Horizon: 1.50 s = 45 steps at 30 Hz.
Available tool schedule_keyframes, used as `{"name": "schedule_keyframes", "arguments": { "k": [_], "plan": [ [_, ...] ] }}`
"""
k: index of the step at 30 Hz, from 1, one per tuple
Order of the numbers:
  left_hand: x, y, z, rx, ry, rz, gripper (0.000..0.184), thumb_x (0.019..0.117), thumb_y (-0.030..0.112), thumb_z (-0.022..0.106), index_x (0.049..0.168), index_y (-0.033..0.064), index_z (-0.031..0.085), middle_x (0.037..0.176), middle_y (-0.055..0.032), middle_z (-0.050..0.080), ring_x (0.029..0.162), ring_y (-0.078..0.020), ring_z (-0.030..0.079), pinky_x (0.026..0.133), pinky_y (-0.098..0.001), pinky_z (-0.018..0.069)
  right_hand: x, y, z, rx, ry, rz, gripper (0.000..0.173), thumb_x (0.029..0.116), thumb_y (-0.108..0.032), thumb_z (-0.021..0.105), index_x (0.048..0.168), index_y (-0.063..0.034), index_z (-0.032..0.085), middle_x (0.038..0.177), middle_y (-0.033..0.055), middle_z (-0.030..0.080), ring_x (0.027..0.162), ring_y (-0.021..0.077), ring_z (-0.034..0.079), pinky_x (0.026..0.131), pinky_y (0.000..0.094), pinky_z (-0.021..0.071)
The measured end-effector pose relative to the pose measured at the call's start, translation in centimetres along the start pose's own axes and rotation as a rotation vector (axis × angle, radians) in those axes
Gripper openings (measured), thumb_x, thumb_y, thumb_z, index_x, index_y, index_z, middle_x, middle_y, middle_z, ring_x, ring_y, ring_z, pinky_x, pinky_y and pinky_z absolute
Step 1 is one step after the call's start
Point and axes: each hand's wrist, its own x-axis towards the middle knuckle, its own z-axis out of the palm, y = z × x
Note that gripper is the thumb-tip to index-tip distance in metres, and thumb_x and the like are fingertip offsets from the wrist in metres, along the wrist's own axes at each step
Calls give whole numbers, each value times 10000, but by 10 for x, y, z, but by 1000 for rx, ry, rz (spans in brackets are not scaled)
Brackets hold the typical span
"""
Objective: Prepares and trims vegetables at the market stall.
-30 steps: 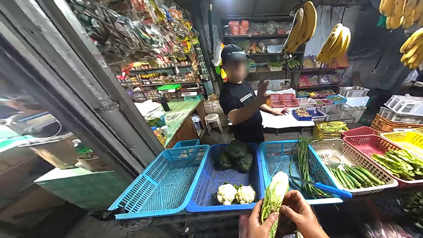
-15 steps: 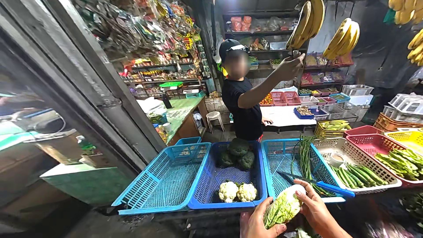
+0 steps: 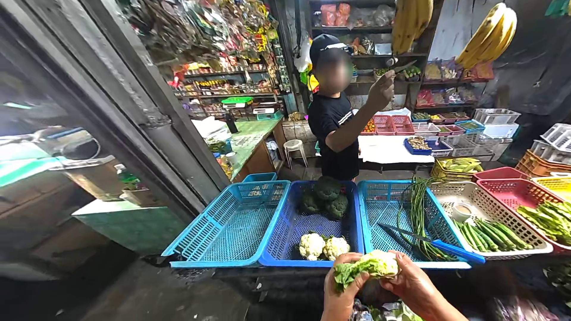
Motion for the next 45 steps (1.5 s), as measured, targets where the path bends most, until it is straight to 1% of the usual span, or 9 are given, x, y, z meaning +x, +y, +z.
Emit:
{"name": "schedule_keyframes", "arguments": {
  "k": [4,11,17,23,27,30,39,42,45],
  "plan": [
    [17,23,-22,79,131,78,251,850,13,758,1096,49,721,1099,-68,750,1015,-186,722,903,-367,614,1,7,-5,-312,-69,61,497,1105,-401,341,1481,-84,411,1229,167,669,1036,314,708,825,482,612],
    [61,115,-102,652,463,25,304,863,79,786,1145,31,683,1049,-42,724,949,-109,701,873,-342,603,-1,10,-28,-367,-44,55,371,1102,-232,376,1422,-55,437,1143,162,700,965,304,733,799,475,626],
    [83,123,-182,906,738,-111,502,882,225,800,1303,13,625,1214,-206,674,1091,-303,682,954,-538,558,-5,23,-58,-317,53,91,280,1094,-168,387,1329,-55,490,972,119,717,810,252,737,733,425,637],
    [89,100,-222,955,928,-140,510,901,249,784,1306,-11,616,1228,-236,662,1096,-335,673,967,-539,535,-8,25,-68,-337,49,105,266,1088,-150,368,1292,-52,507,935,107,715,774,231,732,717,408,639],
    [89,72,-237,1041,938,-240,508,912,273,775,1298,-24,629,1288,-246,639,1230,-374,606,1071,-573,449,-7,24,-68,-329,62,114,255,1090,-137,372,1287,-47,507,933,117,717,758,231,733,705,395,640],
    [77,42,-256,1090,920,-367,539,911,326,773,1301,-17,630,1293,-270,624,1199,-422,614,1027,-621,475,-6,27,-69,-380,50,127,258,1082,-153,404,1288,-51,520,953,117,714,782,231,725,724,406,633],
    [62,31,-253,1314,564,-542,761,898,429,761,1436,-41,496,1465,-360,453,1386,-536,409,1125,-718,301,-4,10,-85,-540,52,206,251,1085,-164,424,1272,-39,535,1027,79,696,853,193,705,759,381,611],
    [64,38,-245,1355,571,-579,818,881,419,775,1477,-35,445,1506,-349,411,1429,-511,366,1168,-671,276,1,15,-100,-560,105,241,236,1088,-156,437,1263,-33,537,1020,81,692,836,186,704,747,368,612],
    [51,34,-226,1348,657,-369,828,903,310,755,1533,-36,343,1552,-342,336,1423,-444,391,1162,-531,347,5,25,-120,-652,145,287,221,1086,-151,467,1256,-30,538,1034,88,686,837,178,702,736,349,607]
  ]
}}
